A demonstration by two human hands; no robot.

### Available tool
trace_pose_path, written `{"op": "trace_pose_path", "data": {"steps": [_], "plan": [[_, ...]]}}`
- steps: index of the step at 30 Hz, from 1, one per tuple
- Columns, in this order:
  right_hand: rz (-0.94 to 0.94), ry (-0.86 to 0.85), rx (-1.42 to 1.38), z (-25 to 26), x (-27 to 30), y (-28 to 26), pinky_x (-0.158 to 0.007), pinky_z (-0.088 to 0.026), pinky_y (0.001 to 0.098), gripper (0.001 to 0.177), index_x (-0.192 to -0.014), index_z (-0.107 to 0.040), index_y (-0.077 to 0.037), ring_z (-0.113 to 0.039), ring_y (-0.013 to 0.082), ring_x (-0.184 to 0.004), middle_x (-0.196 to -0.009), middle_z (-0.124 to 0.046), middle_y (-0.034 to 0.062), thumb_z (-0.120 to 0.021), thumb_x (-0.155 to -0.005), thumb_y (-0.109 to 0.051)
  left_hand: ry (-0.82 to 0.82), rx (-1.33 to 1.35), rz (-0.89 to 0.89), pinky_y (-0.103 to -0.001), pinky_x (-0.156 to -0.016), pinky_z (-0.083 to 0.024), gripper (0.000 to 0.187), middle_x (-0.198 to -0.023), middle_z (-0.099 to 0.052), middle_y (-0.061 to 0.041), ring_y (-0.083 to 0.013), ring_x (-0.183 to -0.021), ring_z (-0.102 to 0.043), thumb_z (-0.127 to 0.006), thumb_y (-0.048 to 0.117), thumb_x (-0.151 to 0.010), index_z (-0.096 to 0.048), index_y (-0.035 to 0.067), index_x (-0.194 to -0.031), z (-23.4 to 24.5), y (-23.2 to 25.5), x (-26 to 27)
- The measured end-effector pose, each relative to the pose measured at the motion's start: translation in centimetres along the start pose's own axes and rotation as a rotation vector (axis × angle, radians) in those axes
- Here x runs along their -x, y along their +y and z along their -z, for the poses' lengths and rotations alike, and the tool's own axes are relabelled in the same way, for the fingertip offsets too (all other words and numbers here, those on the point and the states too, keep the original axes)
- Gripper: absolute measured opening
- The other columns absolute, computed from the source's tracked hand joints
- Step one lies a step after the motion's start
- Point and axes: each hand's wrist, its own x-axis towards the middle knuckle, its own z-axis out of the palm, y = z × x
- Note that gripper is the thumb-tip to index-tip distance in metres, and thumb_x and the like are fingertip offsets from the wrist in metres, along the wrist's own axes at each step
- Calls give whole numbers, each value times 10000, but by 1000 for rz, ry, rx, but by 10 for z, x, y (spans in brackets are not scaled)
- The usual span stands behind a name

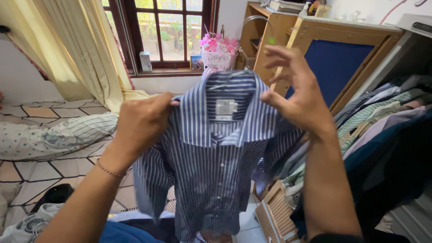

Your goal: The person picks up various garments from a pile on the bed, places each on a hanger, and hangs them in a wardrobe. The items include shirts, t-shirts, and a hoodie, handled one at a time.

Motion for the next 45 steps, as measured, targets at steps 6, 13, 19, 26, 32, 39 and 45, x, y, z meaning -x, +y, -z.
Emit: {"op": "trace_pose_path", "data": {"steps": [6, 13, 19, 26, 32, 39, 45], "plan": [[-474, -228, 100, 6, 49, 68, -755, -556, 306, 471, -1114, -755, -14, -697, 135, -806, -919, -792, 66, -887, -687, -165, -11, -67, 50, -454, -541, -466, 145, -693, -631, -120, -323, -626, -657, -640, 186, -1028, -600, 101, -918, 13, -29, 9], [-929, -383, -202, 15, 110, 159, -645, -330, 438, 291, -1120, -753, 106, -429, 228, -719, -821, -575, 103, -827, -963, -127, -102, -132, 25, -467, -532, -447, 223, -637, -597, -125, -335, -597, -635, -656, 263, -1043, -604, 101, -898, 9, -59, 4], [-680, -319, -388, 9, 174, 227, -869, -519, 278, 349, -1254, -681, -17, -640, 84, -946, -1035, -729, -24, -647, -949, -183, -83, -185, 59, -449, -521, -447, 248, -650, -615, -123, -322, -593, -640, -651, 264, -1066, -611, 115, -872, 5, -77, 7], [-758, 95, 104, 13, 209, 255, -762, -462, 403, 441, -925, -660, 57, -549, 207, -810, -892, -619, 113, -613, -1129, -331, -82, -181, 92, -458, -528, -443, 229, -640, -607, -125, -327, -599, -639, -657, 251, -1050, -606, 116, -871, -4, -79, 5], [-393, 387, 561, 26, 151, 143, -889, -501, 445, 315, -1114, -648, -3, -646, 371, -995, -1072, -666, 200, -658, -1052, -312, -39, -78, 65, -466, -520, -443, 220, -635, -610, -137, -341, -597, -643, -673, 246, -1033, -610, 119, -865, -16, -44, -10], [6, 327, 636, 14, 101, 36, -981, -442, 519, 268, -1174, -621, 48, -621, 422, -1102, -1177, -651, 252, -627, -989, -145, -104, 166, -8, -479, -488, -430, 196, -651, -639, -133, -347, -563, -637, -684, 246, -982, -624, 104, -860, -41, 41, -37], [-360, 410, 416, 38, 141, 44, -769, -506, 368, 124, -1043, -632, 16, -649, 300, -842, -923, -622, 143, -623, -1024, -107, -273, 473, 90, -497, -536, -458, 170, -645, -631, -189, -391, -604, -641, -671, 265, -947, -698, 100, -916, -62, 102, -54]]}}
